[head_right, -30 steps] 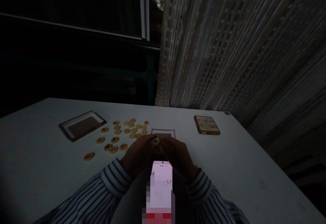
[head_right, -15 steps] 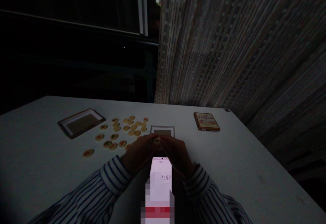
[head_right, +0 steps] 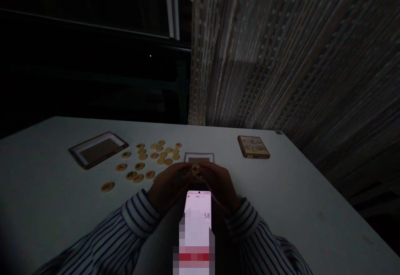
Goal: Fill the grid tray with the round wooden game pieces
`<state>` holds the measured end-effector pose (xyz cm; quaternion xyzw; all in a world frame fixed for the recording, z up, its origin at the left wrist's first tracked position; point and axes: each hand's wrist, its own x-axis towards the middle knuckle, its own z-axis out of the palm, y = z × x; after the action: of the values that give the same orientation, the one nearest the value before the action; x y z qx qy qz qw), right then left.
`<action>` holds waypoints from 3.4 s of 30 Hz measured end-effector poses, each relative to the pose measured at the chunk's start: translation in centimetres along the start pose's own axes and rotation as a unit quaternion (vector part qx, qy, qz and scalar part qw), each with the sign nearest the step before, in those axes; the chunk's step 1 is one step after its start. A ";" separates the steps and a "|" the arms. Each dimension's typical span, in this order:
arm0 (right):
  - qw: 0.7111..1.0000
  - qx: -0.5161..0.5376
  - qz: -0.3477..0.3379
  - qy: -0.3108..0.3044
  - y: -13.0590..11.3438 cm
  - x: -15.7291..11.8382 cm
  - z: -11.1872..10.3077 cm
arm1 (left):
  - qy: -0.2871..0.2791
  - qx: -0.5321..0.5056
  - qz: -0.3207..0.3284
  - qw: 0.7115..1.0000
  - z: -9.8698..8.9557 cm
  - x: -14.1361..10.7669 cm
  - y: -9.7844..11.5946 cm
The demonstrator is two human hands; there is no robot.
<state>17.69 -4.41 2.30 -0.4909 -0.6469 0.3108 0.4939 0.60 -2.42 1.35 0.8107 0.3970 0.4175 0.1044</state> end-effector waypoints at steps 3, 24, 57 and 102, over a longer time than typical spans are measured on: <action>1.000 0.000 -0.006 -0.004 0.0 0.0 0.0 | 0.004 -0.037 -0.035 0.999 0.0 0.0 0.3; 0.999 0.035 -0.005 -0.020 -0.5 -0.2 0.2 | 0.000 -0.360 -0.244 0.900 0.2 0.5 1.1; 0.999 0.032 -0.003 -0.001 -0.2 -0.2 0.1 | -0.018 -0.404 -0.258 0.877 0.0 0.6 1.5; 0.999 0.012 -0.023 0.023 -0.6 -0.3 0.2 | -0.004 -0.472 -0.347 0.810 -0.5 0.9 2.1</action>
<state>17.28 -4.85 2.66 -0.4769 -0.6428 0.2961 0.5213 1.71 -3.20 3.25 0.4714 0.4057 0.4864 0.6136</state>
